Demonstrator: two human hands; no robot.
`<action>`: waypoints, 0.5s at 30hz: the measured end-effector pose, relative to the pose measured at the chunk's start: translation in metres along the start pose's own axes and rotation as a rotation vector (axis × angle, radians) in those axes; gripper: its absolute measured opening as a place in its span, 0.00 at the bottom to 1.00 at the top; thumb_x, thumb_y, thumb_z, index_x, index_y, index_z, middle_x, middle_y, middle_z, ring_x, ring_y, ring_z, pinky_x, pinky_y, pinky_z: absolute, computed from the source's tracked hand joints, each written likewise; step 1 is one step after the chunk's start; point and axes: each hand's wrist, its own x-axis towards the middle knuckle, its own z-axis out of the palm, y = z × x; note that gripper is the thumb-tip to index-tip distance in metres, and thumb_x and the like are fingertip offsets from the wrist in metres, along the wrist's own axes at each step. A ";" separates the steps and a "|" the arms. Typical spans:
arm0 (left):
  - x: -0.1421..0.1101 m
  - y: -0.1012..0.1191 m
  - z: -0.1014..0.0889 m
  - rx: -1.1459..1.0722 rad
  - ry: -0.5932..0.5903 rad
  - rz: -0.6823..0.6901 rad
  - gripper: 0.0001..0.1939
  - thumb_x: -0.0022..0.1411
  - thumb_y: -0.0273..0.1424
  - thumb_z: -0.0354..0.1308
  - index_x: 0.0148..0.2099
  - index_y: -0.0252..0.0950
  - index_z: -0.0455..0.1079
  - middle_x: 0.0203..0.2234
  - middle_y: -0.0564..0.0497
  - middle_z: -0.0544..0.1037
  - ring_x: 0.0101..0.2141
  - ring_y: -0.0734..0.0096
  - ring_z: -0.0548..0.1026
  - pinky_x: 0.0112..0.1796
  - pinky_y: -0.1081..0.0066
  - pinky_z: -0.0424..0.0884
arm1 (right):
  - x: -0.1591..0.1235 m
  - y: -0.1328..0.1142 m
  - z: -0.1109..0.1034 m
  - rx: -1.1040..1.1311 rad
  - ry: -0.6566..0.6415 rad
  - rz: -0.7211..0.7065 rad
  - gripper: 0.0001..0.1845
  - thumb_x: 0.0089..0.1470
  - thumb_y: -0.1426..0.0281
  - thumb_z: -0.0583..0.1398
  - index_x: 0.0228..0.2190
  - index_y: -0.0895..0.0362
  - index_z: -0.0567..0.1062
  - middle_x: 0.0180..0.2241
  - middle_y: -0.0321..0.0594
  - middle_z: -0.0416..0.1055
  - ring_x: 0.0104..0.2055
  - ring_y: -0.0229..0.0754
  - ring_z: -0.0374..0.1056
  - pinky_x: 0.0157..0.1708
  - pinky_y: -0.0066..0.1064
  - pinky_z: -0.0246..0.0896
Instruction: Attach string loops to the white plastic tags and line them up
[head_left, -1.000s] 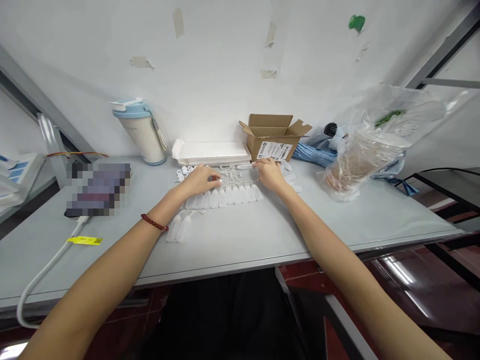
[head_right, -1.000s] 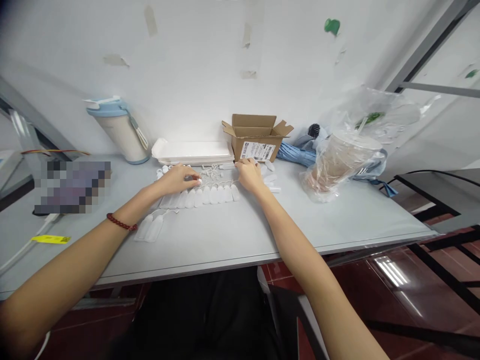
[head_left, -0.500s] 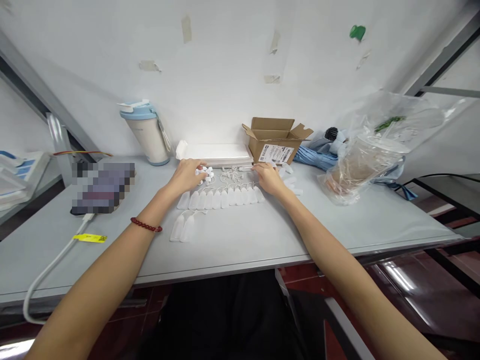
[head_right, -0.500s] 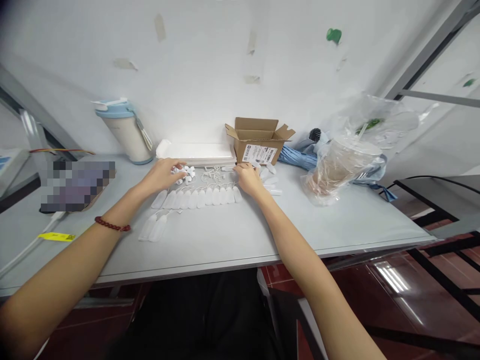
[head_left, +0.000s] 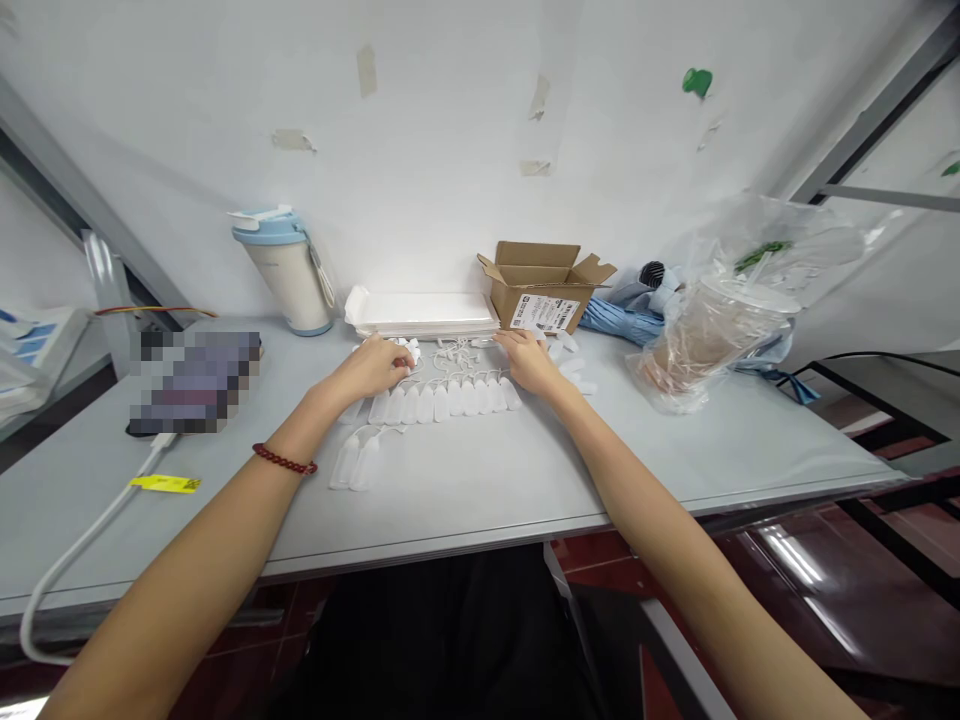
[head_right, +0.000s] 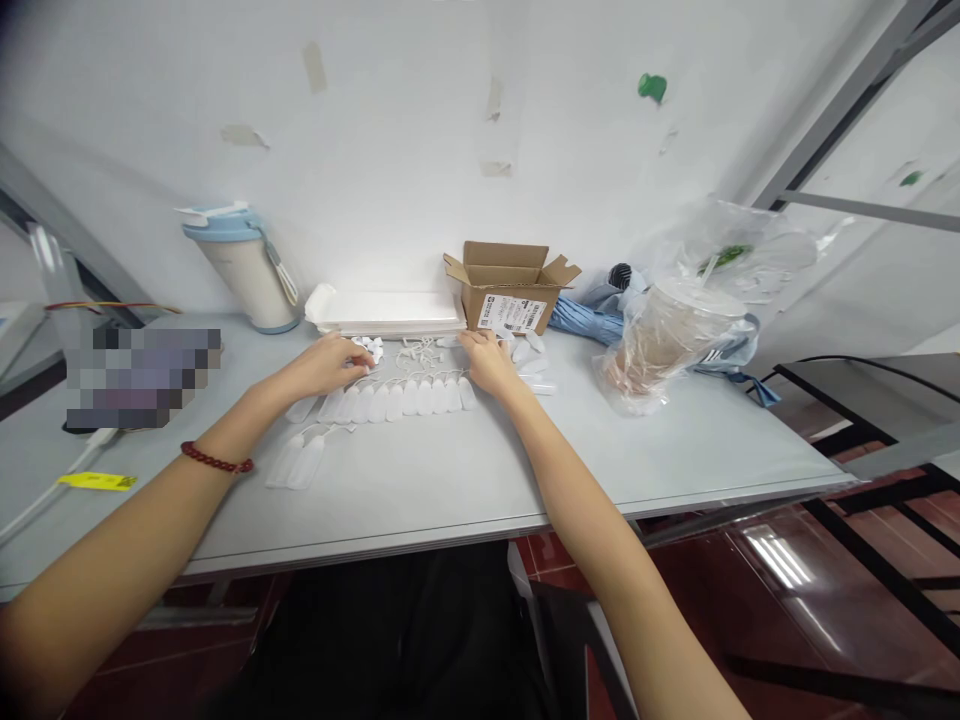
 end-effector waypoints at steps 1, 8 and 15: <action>0.000 0.001 -0.001 -0.014 0.005 0.002 0.13 0.52 0.33 0.51 0.31 0.38 0.77 0.29 0.48 0.80 0.36 0.59 0.74 0.39 0.66 0.67 | 0.000 -0.001 0.000 -0.003 -0.008 -0.006 0.30 0.53 0.82 0.46 0.57 0.59 0.63 0.60 0.47 0.60 0.60 0.53 0.52 0.48 0.46 0.54; -0.001 0.016 -0.010 -0.102 0.069 -0.055 0.12 0.53 0.35 0.52 0.30 0.37 0.76 0.30 0.49 0.80 0.34 0.62 0.74 0.37 0.68 0.66 | 0.001 -0.005 -0.001 -0.025 -0.020 -0.001 0.28 0.55 0.81 0.47 0.57 0.59 0.63 0.57 0.50 0.62 0.58 0.55 0.52 0.48 0.48 0.52; -0.003 0.031 -0.022 -0.151 0.222 -0.213 0.11 0.55 0.35 0.53 0.31 0.36 0.75 0.30 0.49 0.80 0.33 0.64 0.74 0.39 0.68 0.67 | -0.001 -0.010 -0.004 -0.006 0.017 0.033 0.14 0.56 0.76 0.52 0.41 0.59 0.74 0.48 0.53 0.66 0.53 0.54 0.55 0.46 0.44 0.56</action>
